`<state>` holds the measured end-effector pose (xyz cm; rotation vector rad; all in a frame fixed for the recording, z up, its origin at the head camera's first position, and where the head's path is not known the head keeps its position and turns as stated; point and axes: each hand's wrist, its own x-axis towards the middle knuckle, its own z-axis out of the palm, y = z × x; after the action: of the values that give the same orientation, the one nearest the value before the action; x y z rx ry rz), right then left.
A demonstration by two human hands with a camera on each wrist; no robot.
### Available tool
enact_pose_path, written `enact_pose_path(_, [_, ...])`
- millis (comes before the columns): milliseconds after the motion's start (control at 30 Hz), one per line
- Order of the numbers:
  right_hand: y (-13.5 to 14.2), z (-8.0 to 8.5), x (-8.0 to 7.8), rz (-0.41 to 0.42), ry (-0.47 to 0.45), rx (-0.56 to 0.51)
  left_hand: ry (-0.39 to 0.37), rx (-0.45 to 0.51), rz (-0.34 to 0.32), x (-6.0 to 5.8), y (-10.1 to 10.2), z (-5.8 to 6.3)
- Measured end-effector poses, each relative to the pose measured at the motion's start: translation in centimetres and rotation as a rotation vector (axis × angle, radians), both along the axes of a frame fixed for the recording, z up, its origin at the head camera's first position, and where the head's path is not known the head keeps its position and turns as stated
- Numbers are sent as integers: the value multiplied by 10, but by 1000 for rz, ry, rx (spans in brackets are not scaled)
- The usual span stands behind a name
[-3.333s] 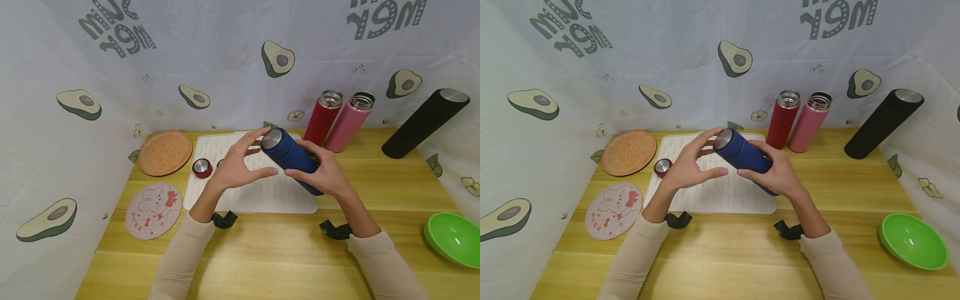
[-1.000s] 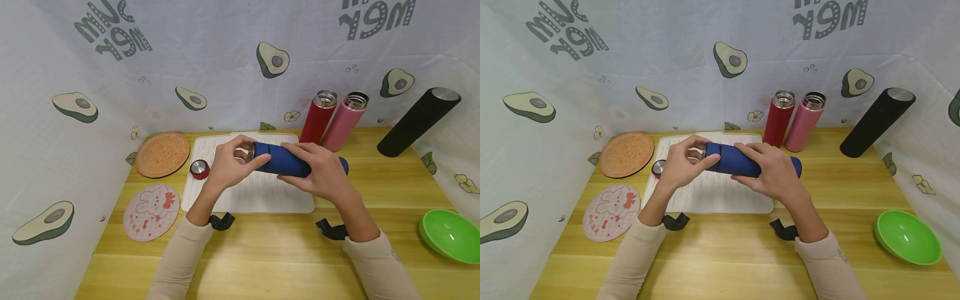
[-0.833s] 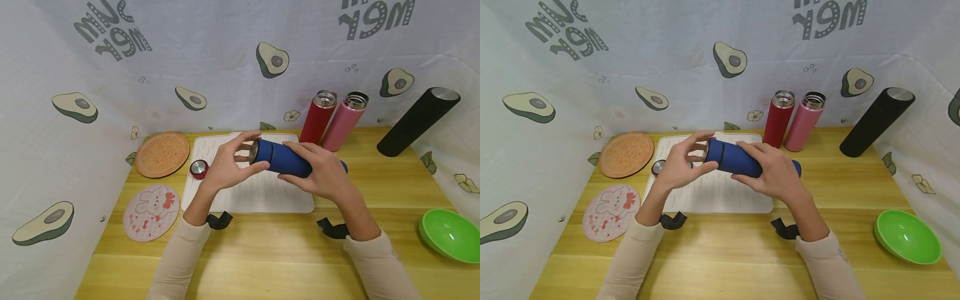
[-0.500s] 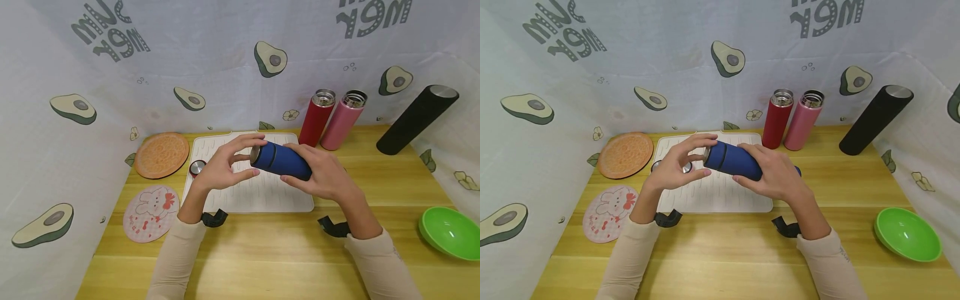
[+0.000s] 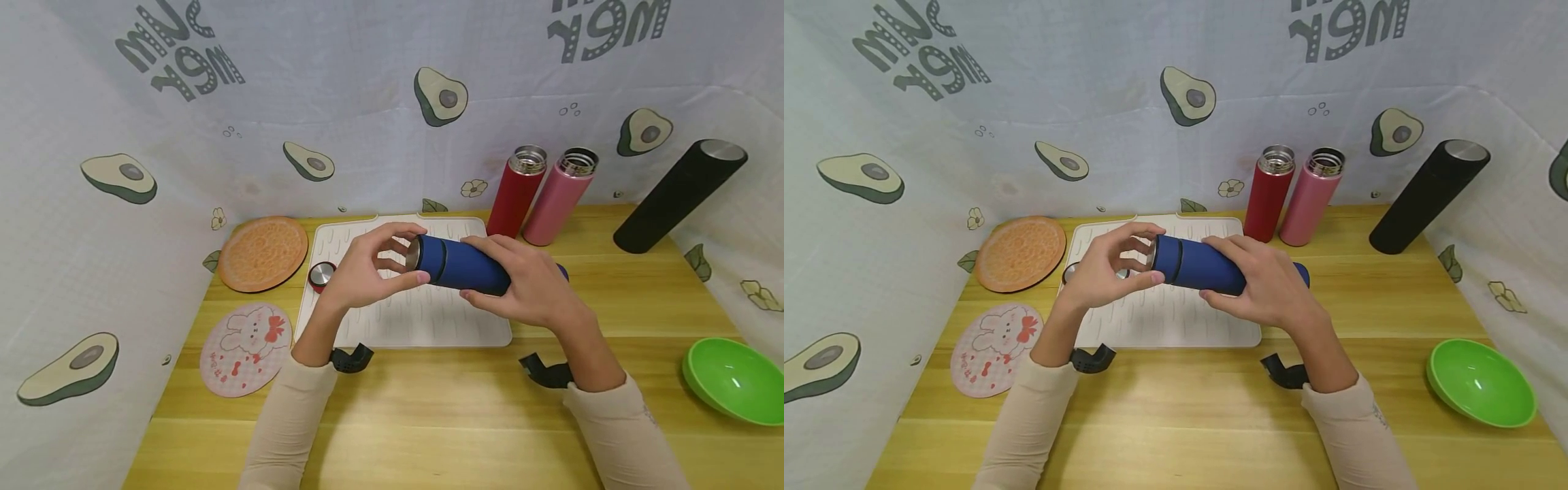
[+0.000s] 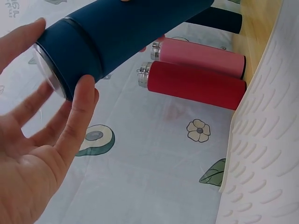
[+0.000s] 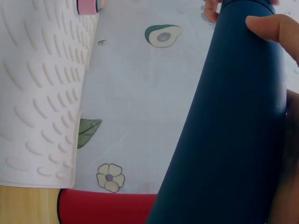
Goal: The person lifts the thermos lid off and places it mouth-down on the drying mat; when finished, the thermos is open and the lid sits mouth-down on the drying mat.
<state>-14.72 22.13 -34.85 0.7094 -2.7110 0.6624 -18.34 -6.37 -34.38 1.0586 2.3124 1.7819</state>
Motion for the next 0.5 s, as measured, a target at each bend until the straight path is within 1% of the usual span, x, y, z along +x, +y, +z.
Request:
enact_pose_path(133, [-2,0,0,6,38,4,-62,-41,73,0,3,-2])
enact_pose_path(200, [-2,1,0,9,52,10,-79,-56,91,0,4,-3])
enact_pose_path(267, [-2,1,0,8,62,14,-78,-77,99,0,5,-3])
enact_pose_path(367, [-1,1,0,1,61,15,-48,-92,57,-1,4,-3])
enact_pose_path(500, [1,2,0,-2,61,11,32,-84,-58,-2,2,-1])
